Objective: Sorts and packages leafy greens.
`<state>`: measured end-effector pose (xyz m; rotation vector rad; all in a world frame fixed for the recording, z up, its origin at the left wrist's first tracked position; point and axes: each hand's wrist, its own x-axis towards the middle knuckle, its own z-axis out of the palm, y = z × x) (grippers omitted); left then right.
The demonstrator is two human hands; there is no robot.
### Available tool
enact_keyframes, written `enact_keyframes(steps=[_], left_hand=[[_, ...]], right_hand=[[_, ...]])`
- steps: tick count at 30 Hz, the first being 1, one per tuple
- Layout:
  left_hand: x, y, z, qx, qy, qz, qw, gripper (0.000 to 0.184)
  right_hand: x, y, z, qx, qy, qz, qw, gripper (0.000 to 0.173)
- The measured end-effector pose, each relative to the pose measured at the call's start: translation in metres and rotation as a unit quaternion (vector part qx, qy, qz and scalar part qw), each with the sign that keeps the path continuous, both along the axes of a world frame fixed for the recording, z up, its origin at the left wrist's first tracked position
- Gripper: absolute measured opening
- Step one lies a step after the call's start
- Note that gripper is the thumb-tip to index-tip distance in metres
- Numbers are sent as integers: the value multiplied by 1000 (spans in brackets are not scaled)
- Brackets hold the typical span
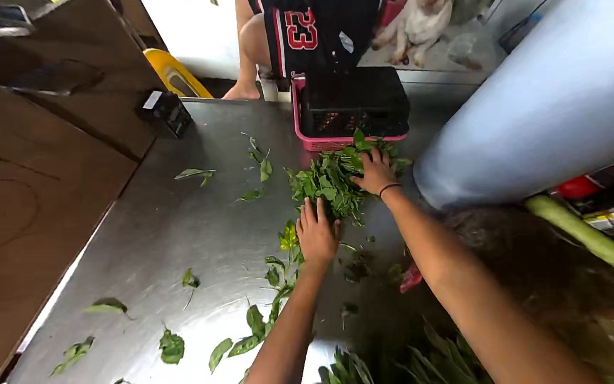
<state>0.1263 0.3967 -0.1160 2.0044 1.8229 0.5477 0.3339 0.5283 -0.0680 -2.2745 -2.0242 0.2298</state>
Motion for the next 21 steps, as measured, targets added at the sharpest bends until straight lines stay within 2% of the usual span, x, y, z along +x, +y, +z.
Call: enact_keyframes(steps=[2, 4, 11, 13, 16, 19, 21], left_hand=[[5, 14, -20, -9, 53, -14, 998, 68], [-3, 6, -32, 24, 73, -50, 996, 60], [-96, -62, -21, -5, 46, -198, 979, 46], [-114, -83, -15, -13, 36, -213, 976, 45], [-134, -117, -7, -19, 38, -206, 978, 46], [-153, -160, 1, -10, 36, -159, 987, 50], [-171, -203, 11, 6, 3, -108, 994, 57]], right_hand=[[14, 14, -18, -27, 24, -22, 999, 92], [25, 15, -28, -40, 46, -20, 998, 97], [43, 12, -25, -95, 121, 47, 987, 73], [27, -10, -26, -104, 138, 89, 981, 72], [-23, -79, -23, -131, 138, 145, 971, 71], [-70, -153, 4, -208, 91, 207, 951, 60], [-95, -187, 22, -170, 67, 189, 965, 58]])
